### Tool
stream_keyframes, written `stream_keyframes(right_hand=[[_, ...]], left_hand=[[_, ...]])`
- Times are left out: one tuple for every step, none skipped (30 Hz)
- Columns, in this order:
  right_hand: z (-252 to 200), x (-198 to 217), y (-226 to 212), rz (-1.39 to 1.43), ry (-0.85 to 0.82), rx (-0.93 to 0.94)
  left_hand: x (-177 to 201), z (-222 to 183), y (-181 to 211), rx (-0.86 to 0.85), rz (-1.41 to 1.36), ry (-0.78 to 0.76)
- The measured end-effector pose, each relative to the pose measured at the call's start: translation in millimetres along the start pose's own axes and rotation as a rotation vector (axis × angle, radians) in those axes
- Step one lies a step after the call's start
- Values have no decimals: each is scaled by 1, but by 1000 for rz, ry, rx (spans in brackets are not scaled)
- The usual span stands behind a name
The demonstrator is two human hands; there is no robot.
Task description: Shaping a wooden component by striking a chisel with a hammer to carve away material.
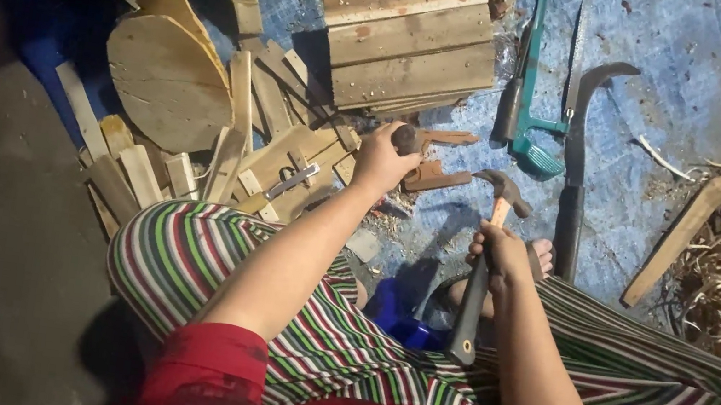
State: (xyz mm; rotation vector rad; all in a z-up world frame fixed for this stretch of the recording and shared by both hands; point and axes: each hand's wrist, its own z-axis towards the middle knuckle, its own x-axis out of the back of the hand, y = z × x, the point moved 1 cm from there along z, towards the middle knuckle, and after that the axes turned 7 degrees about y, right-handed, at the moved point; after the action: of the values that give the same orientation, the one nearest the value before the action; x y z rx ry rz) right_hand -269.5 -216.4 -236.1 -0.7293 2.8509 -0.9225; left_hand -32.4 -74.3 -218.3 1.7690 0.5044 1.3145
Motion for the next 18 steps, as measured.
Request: stream_keyframes(right_hand=[[-4,-2,-3,8,-2,-1],[-9,-3,-7,16,-3,-3],[-9,-3,-6,18,-2,-5],[-9,-4,-5,21,-2,-5],[-8,-4,-5,25,-3,-4],[-7,-5,-4,26,-2,-7],[-5,-5,-3,23,-16,-1],[-4,-6,-3,20,-30,5],[-3,-7,-1,22,-30,3],[-2,-7,-1,15,-40,5],[-2,-8,0,7,-50,7],[-6,-9,-2,8,-49,5],[-10,-10,-4,1,-50,12],[-14,-12,-7,-7,-53,19],[-18,-14,-8,-8,-54,19],[-22,-15,-10,-29,-62,29],[-25,-16,-12,-51,-70,39],[-33,-18,-16,-51,-71,40]], left_hand=[[-1,0,-1,-7,8,11],[-2,0,-2,-13,15,22],[-3,0,-1,-13,17,19],[-2,0,-1,-2,25,21],[-2,0,-1,9,33,23],[-3,1,-3,9,35,20],[-3,1,-5,5,22,30],[-4,3,-8,0,9,41],[-3,3,-6,0,11,39],[-2,3,-5,5,18,40],[0,4,-3,9,25,41],[-2,3,-5,10,26,40],[-3,3,-8,-4,35,51],[-4,3,-10,-18,44,65],[-3,1,-9,-17,45,66],[-3,-1,-7,-41,53,64],[-3,-3,-5,-64,61,62],[-4,-4,-7,-65,60,64]])
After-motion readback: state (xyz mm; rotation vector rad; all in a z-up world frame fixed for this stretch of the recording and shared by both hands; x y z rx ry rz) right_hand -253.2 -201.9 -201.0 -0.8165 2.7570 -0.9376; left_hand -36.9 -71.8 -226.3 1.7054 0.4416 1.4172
